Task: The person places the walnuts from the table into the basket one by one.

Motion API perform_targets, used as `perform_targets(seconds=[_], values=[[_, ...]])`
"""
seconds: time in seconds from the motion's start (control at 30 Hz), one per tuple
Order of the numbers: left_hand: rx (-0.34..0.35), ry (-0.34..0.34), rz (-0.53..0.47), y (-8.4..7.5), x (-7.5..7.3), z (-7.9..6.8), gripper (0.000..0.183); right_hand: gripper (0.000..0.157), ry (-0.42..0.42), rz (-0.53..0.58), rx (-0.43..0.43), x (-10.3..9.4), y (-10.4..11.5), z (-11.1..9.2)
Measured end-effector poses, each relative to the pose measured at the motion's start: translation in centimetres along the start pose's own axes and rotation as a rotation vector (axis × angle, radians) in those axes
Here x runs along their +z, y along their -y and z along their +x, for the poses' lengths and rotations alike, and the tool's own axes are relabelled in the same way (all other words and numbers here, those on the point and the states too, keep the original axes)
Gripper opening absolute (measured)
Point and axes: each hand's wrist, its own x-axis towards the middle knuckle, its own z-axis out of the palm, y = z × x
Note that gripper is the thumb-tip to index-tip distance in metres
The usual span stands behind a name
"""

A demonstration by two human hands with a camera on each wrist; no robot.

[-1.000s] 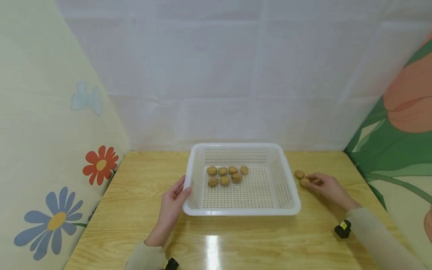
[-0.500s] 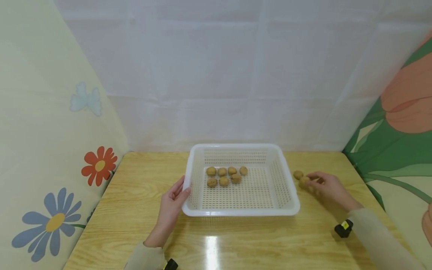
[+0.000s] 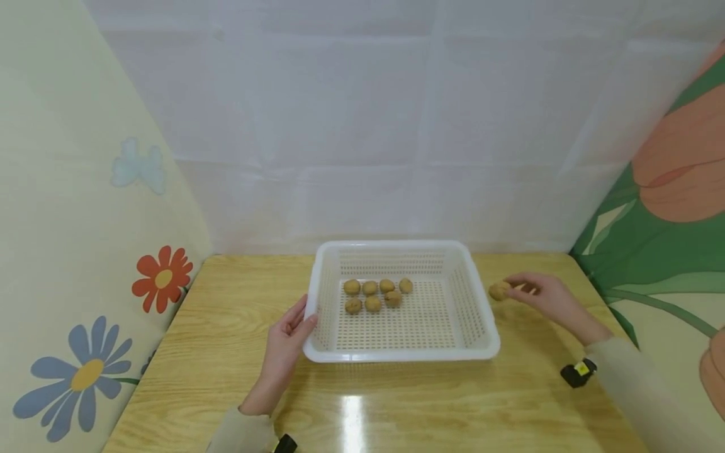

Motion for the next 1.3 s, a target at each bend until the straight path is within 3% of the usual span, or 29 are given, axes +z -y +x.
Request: perform_targets(seconds=[0.4, 0.87, 1.17, 1.3], values=[[0.004, 0.002, -0.014, 0.0, 0.0, 0.2, 0.056, 0.047, 0.093, 0.012, 0.025, -0.3, 5.1, 2.9], [0.007, -0.001, -0.012, 0.1, -0.1, 0.3, 0.055, 0.029, 0.158, 0.073, -0.200, 3.3, 10.2, 8.0], [0.000, -0.008, 0.006, -0.1, 0.0, 0.1, 0.055, 0.025, 0.198, 0.125, -0.325, 6.6, 12.0, 10.3], [-0.005, -0.011, 0.011, 0.0, 0.0, 0.1, 0.055, 0.026, 0.230, 0.120, -0.342, 8.2, 12.6, 11.2]])
